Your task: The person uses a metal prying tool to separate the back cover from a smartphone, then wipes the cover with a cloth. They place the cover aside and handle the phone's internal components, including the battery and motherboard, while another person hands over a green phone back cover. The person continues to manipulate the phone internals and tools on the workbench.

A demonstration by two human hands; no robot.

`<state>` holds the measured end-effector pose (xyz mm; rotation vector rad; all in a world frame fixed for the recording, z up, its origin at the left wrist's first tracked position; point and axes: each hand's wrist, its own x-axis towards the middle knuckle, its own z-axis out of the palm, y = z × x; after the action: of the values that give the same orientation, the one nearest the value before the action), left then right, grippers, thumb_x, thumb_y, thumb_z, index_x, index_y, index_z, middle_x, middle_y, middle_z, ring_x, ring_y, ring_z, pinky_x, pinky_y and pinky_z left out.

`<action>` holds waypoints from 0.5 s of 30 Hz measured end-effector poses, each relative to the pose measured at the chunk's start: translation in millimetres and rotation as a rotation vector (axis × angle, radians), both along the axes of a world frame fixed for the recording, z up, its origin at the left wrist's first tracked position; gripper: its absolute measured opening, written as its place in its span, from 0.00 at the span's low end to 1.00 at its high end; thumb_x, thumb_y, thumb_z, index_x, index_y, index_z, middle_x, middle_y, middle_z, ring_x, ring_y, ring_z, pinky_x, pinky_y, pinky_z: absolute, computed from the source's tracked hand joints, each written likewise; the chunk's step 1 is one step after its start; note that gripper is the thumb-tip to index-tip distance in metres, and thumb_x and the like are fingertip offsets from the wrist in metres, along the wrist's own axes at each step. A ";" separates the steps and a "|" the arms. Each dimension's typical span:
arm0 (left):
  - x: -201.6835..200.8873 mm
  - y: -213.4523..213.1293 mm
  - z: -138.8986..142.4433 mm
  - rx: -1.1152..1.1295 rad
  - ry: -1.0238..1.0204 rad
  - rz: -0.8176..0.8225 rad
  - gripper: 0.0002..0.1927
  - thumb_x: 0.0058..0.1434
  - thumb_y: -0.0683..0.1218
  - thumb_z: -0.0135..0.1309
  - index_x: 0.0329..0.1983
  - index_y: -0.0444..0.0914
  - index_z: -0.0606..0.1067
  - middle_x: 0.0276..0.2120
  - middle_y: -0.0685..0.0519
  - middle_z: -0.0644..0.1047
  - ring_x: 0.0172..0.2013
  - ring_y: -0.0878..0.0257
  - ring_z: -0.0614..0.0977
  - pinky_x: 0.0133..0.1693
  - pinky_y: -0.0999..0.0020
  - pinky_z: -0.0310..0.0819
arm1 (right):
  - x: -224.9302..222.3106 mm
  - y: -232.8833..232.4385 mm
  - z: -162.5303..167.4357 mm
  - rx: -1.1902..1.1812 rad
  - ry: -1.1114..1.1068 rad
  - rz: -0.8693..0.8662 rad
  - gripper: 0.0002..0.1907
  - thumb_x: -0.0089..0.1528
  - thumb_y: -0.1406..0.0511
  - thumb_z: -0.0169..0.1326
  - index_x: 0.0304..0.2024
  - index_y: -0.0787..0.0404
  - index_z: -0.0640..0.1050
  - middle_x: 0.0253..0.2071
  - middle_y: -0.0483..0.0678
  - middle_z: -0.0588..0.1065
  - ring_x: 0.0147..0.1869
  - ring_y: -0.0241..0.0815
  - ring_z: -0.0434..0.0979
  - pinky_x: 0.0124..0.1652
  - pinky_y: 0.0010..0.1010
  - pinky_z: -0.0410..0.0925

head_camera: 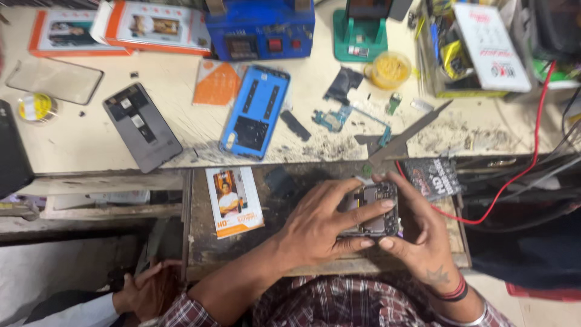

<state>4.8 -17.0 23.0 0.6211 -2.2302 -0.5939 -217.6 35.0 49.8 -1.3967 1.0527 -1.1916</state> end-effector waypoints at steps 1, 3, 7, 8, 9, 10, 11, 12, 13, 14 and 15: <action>-0.1 0.2 -1.6 -0.005 -0.013 0.008 0.33 0.69 0.65 0.54 0.76 0.62 0.61 0.67 0.45 0.66 0.62 0.50 0.75 0.65 0.49 0.73 | -1.1 -0.3 -3.3 -0.020 -0.004 0.011 0.54 0.57 0.55 0.68 0.75 0.71 0.56 0.73 0.60 0.64 0.76 0.51 0.65 0.69 0.41 0.60; 0.0 1.3 -4.9 -0.002 -0.021 0.009 0.33 0.70 0.64 0.53 0.77 0.62 0.62 0.67 0.44 0.66 0.61 0.49 0.75 0.64 0.49 0.73 | -4.8 0.7 -10.1 -0.051 -0.014 0.025 0.54 0.58 0.54 0.67 0.76 0.71 0.55 0.74 0.60 0.63 0.78 0.51 0.62 0.71 0.40 0.58; -1.4 0.6 -11.9 0.013 0.016 0.032 0.32 0.71 0.64 0.51 0.77 0.61 0.61 0.66 0.41 0.67 0.61 0.48 0.76 0.64 0.48 0.72 | -17.3 4.6 -20.7 -0.106 0.119 -0.074 0.45 0.60 0.54 0.63 0.72 0.68 0.61 0.65 0.55 0.70 0.65 0.46 0.74 0.63 0.36 0.66; -2.0 -0.5 -13.3 0.016 0.028 0.047 0.32 0.71 0.64 0.51 0.77 0.61 0.61 0.66 0.40 0.68 0.60 0.48 0.76 0.64 0.48 0.72 | -20.6 5.3 -22.0 -0.125 0.262 -0.127 0.39 0.59 0.55 0.62 0.68 0.67 0.67 0.61 0.53 0.75 0.58 0.45 0.78 0.58 0.34 0.69; -1.1 -1.6 -14.5 0.020 0.039 0.054 0.32 0.71 0.65 0.51 0.77 0.60 0.61 0.65 0.40 0.68 0.61 0.47 0.76 0.64 0.47 0.72 | -21.4 5.8 -24.0 -0.141 0.405 -0.181 0.34 0.59 0.56 0.60 0.64 0.65 0.73 0.56 0.51 0.79 0.52 0.43 0.81 0.53 0.33 0.73; -0.5 -2.0 -15.2 0.027 0.049 0.061 0.32 0.71 0.65 0.50 0.77 0.60 0.61 0.65 0.41 0.68 0.61 0.47 0.76 0.64 0.47 0.72 | -21.6 6.0 -25.4 -0.170 0.578 -0.204 0.29 0.57 0.58 0.62 0.59 0.64 0.76 0.53 0.51 0.79 0.51 0.46 0.81 0.52 0.35 0.73; -0.2 -1.8 -15.7 0.037 0.061 0.069 0.32 0.71 0.65 0.50 0.77 0.60 0.61 0.64 0.41 0.68 0.61 0.46 0.76 0.63 0.47 0.72 | -20.1 6.4 -26.8 -0.196 0.753 -0.226 0.25 0.56 0.59 0.63 0.53 0.63 0.78 0.51 0.51 0.79 0.51 0.48 0.81 0.50 0.36 0.73; 0.5 -1.6 -15.6 0.034 0.069 0.071 0.32 0.71 0.65 0.49 0.77 0.59 0.61 0.64 0.40 0.69 0.61 0.45 0.76 0.63 0.46 0.72 | -17.7 6.5 -27.7 -0.223 0.929 -0.248 0.21 0.54 0.60 0.64 0.48 0.62 0.81 0.48 0.51 0.79 0.50 0.51 0.80 0.48 0.38 0.72; 0.7 -1.8 -15.2 0.031 0.077 0.072 0.32 0.72 0.65 0.49 0.77 0.58 0.62 0.64 0.40 0.69 0.61 0.45 0.76 0.63 0.46 0.72 | -15.0 5.7 -28.2 -0.259 0.976 -0.233 0.18 0.54 0.61 0.64 0.45 0.62 0.81 0.47 0.51 0.79 0.49 0.53 0.79 0.47 0.40 0.72; 1.0 -1.6 -14.4 0.028 0.088 0.073 0.32 0.72 0.65 0.49 0.77 0.57 0.62 0.64 0.40 0.69 0.62 0.44 0.76 0.63 0.46 0.72 | -11.7 5.1 -28.3 -0.295 1.024 -0.218 0.16 0.54 0.62 0.64 0.42 0.62 0.80 0.46 0.51 0.79 0.47 0.54 0.79 0.46 0.41 0.71; 1.4 -1.7 -13.3 0.035 0.112 0.061 0.31 0.73 0.65 0.48 0.77 0.56 0.62 0.65 0.40 0.69 0.62 0.44 0.76 0.64 0.46 0.72 | -9.3 4.1 -27.5 -0.331 1.069 -0.204 0.14 0.53 0.63 0.63 0.40 0.62 0.80 0.45 0.51 0.78 0.45 0.56 0.78 0.45 0.43 0.70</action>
<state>6.2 -18.7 9.7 0.6555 -2.0928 -0.6224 -226.9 39.1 22.3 -2.3297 1.7969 -0.7203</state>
